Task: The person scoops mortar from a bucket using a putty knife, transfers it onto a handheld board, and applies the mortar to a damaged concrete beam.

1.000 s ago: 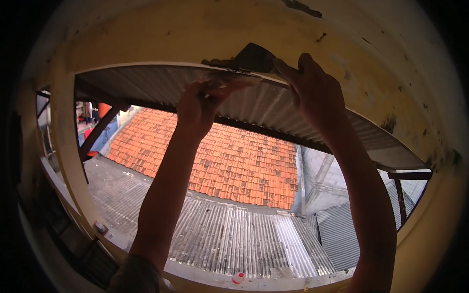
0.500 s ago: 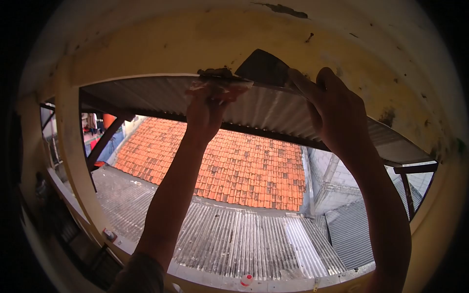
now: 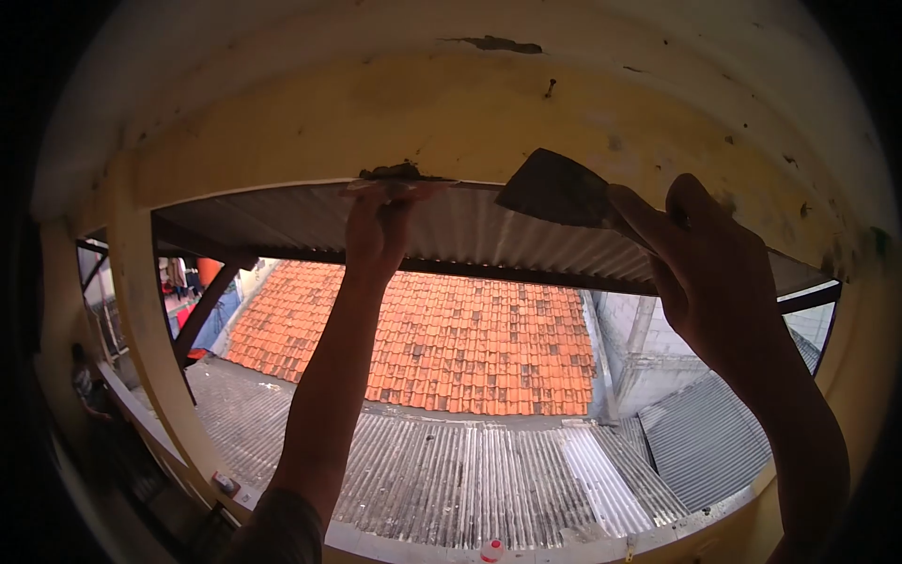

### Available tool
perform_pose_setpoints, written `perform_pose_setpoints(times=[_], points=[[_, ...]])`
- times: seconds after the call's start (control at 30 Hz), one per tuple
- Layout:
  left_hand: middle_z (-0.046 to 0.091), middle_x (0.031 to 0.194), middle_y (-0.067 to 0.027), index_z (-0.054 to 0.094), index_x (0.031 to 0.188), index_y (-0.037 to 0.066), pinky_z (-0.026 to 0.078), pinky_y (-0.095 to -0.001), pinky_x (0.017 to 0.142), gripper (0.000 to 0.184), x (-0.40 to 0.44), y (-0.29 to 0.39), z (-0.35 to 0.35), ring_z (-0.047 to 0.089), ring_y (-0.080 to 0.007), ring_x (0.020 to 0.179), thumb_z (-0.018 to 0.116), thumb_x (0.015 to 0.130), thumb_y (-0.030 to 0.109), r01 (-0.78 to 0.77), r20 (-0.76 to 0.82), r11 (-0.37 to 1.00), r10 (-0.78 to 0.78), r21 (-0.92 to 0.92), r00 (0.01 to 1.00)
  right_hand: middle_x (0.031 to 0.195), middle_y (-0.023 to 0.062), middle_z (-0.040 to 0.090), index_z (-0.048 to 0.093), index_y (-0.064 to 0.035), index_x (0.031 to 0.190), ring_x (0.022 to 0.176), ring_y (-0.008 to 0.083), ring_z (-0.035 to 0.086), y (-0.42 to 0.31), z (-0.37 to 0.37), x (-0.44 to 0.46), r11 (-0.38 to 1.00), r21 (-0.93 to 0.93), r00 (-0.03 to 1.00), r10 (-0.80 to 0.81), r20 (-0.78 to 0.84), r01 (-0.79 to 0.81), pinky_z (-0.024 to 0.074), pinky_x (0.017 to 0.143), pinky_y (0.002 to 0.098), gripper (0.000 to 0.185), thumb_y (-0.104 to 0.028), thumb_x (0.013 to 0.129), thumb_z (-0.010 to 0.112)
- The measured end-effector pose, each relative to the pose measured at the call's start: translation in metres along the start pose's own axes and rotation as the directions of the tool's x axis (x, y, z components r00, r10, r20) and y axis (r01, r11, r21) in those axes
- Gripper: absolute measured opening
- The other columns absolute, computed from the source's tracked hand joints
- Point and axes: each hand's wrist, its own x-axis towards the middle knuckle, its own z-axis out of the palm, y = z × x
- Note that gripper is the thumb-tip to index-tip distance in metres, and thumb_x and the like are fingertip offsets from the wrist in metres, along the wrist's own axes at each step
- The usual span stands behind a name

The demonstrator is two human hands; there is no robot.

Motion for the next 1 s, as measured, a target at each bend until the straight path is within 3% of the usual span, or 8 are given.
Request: perform_pose_setpoints(times=[0.23,0.4,0.43,0.5,0.6,0.73,0.87,1.0], points=[[0.073,0.082,-0.0207,0.067,0.103,-0.005,0.050,-0.0525,0.105,0.019,0.005,-0.014,-0.011,0.071,-0.0351,0.097,0.049,0.096,-0.001,-0.043,-0.041,0.999,0.043,-0.009,0.998,0.098,0.0111,0.054,0.065,-0.0081,0.132,0.085,0.0222,0.060,0.003,-0.083,-0.057,0.966,0.081,0.950,0.223,0.219,-0.246,0.0509,0.067,0.0380,0.053,0.012,0.083,0.069],[0.065,0.118,-0.0203,0.056,0.125,-0.002,0.050,-0.0529,0.106,0.028,0.005,-0.011,-0.006,0.068,-0.0348,0.101,0.049,0.097,-0.001,-0.010,-0.102,1.000,0.009,-0.007,0.995,0.103,0.0132,0.059,0.061,-0.0017,0.130,0.091,0.0233,0.067,0.018,-0.128,-0.125,0.888,0.086,0.876,0.425,0.227,-0.452,0.0573,0.075,0.0349,0.047,0.009,0.084,0.068],[0.066,0.116,-0.0193,0.062,0.113,-0.006,0.050,-0.0506,0.108,0.020,0.007,-0.008,-0.007,0.067,-0.0330,0.106,0.050,0.097,-0.001,-0.016,-0.100,1.000,0.015,-0.013,0.995,0.103,0.0145,0.062,0.058,-0.0011,0.132,0.091,0.0245,0.068,0.024,-0.144,-0.133,0.853,0.131,0.837,0.448,0.314,-0.506,0.0581,0.074,0.0356,0.045,0.004,0.088,0.066],[0.067,0.116,-0.0174,0.065,0.111,-0.007,0.051,-0.0480,0.109,0.020,0.004,-0.005,0.010,0.064,-0.0314,0.111,0.053,0.097,-0.001,-0.069,-0.095,0.992,0.059,-0.107,0.994,0.104,0.0171,0.068,0.052,0.0000,0.136,0.091,0.0270,0.072,0.038,-0.180,-0.150,0.744,0.146,0.696,0.511,0.505,-0.652,0.0596,0.071,0.0369,0.043,-0.005,0.096,0.063],[0.062,0.124,-0.0167,0.056,0.131,0.000,0.047,-0.0533,0.111,0.030,0.021,-0.021,-0.058,0.064,-0.0317,0.110,0.051,0.102,0.005,0.109,0.005,0.983,-0.109,-0.146,0.994,0.092,0.0099,0.066,0.063,-0.0002,0.123,0.080,0.0169,0.068,0.013,-0.224,-0.119,0.353,-0.416,0.068,0.824,0.562,-0.838,0.0537,0.067,0.0314,0.030,-0.003,0.094,0.065],[0.062,0.125,-0.0170,0.056,0.131,0.000,0.047,-0.0528,0.111,0.030,0.020,-0.065,-0.039,0.064,-0.0317,0.110,0.051,0.102,0.005,0.398,0.014,0.912,-0.399,-0.098,0.917,0.092,0.0094,0.072,0.067,-0.0022,0.117,0.072,0.0131,0.066,0.030,-0.285,-0.213,0.377,-0.251,0.221,0.846,0.486,-0.892,0.0527,0.061,0.0285,0.026,-0.008,0.092,0.073],[0.062,0.125,-0.0174,0.056,0.131,-0.001,0.047,-0.0524,0.111,0.030,0.020,-0.109,-0.016,0.064,-0.0317,0.111,0.050,0.102,0.005,0.538,0.039,0.842,-0.537,-0.041,0.843,0.085,0.0093,0.075,0.074,-0.0011,0.110,0.063,0.0131,0.069,0.017,-0.307,-0.243,0.241,-0.440,-0.048,0.833,0.551,-0.865,0.0532,0.054,0.0271,0.025,-0.015,0.090,0.078],[0.062,0.125,-0.0178,0.056,0.131,-0.001,0.047,-0.0519,0.112,0.030,0.018,-0.128,0.000,0.064,-0.0317,0.111,0.050,0.103,0.005,0.581,0.040,0.814,-0.581,-0.004,0.813,0.074,0.0057,0.073,0.079,-0.0053,0.105,0.058,0.0126,0.067,0.020,-0.314,-0.282,0.348,-0.567,-0.193,0.703,0.685,-0.746,0.0524,0.054,0.0276,0.023,-0.021,0.088,0.080]])
